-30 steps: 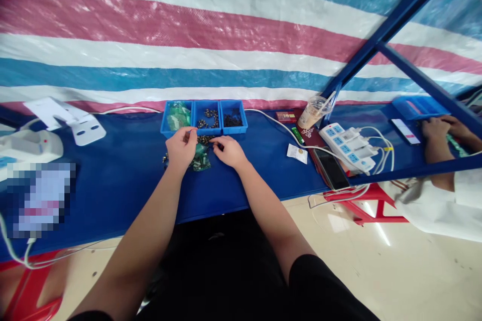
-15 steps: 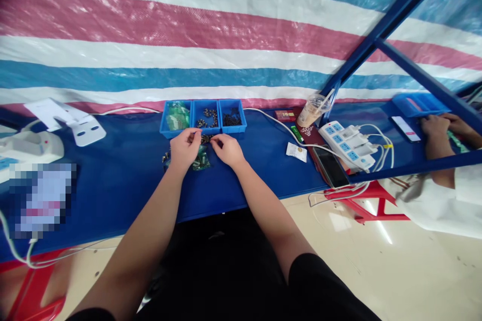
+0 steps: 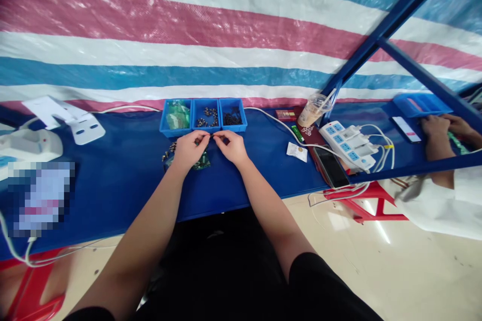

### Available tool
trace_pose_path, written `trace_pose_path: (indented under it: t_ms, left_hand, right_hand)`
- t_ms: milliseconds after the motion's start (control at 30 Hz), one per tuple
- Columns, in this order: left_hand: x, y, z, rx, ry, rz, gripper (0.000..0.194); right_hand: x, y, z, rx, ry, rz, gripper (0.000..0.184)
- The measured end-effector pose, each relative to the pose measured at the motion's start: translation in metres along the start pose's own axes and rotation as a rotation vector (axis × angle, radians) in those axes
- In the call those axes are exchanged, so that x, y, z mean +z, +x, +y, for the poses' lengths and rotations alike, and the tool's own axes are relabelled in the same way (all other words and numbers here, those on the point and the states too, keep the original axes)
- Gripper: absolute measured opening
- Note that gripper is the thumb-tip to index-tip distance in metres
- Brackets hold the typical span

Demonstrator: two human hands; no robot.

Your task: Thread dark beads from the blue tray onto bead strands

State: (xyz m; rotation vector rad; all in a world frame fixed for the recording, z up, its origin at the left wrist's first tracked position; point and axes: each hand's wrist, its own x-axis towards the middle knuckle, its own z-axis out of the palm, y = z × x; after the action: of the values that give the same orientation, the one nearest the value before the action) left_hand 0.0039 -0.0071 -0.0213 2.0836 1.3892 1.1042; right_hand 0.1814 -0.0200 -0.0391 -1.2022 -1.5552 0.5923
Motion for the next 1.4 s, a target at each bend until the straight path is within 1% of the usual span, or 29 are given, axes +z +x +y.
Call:
trace_pose_path:
  t_ms: [67, 167, 367, 633, 867, 1033, 1400]
  left_hand:
    - [-0.0006, 0.0001, 0.0007, -0.008, 0.010, 0.002, 0.019]
    - [-0.0018, -0.0002, 0.0022, -0.022, 0.008, -0.016, 0.019]
    - [-0.0022, -0.0014, 0.0040, -0.035, -0.004, -0.062, 0.026]
    - [-0.0009, -0.0016, 0.0054, -0.041, -0.058, -0.031, 0.023]
    - [-0.0020, -0.0017, 0.0073, -0.027, -0.065, -0.023, 0.017]
    - [-0.0036, -0.0018, 0.0091, -0.035, -0.061, -0.037, 0.018]
    - [-0.0039, -0.0021, 0.0099, -0.045, -0.061, -0.054, 0.019]
  right_hand:
    - [0.0007, 0.0001, 0.0001, 0.033, 0.051, -0.013, 0.025]
    - [0.0020, 0.0003, 0.0008, 0.043, 0.124, -0.025, 0.031]
    - [0.0010, 0.0011, -0.0008, 0.063, 0.077, 0.012, 0.025]
    - [-0.0020, 0.0013, -0.0042, 0.113, 0.059, 0.054, 0.023]
    - [-0.0023, 0.0005, -0.0035, 0.110, 0.068, 0.043, 0.024]
    - [-0.0014, 0.0003, -0.0050, 0.092, 0.120, 0.041, 0.025]
    - [-0.0009, 0.0002, -0.0053, 0.101, 0.111, 0.036, 0.026]
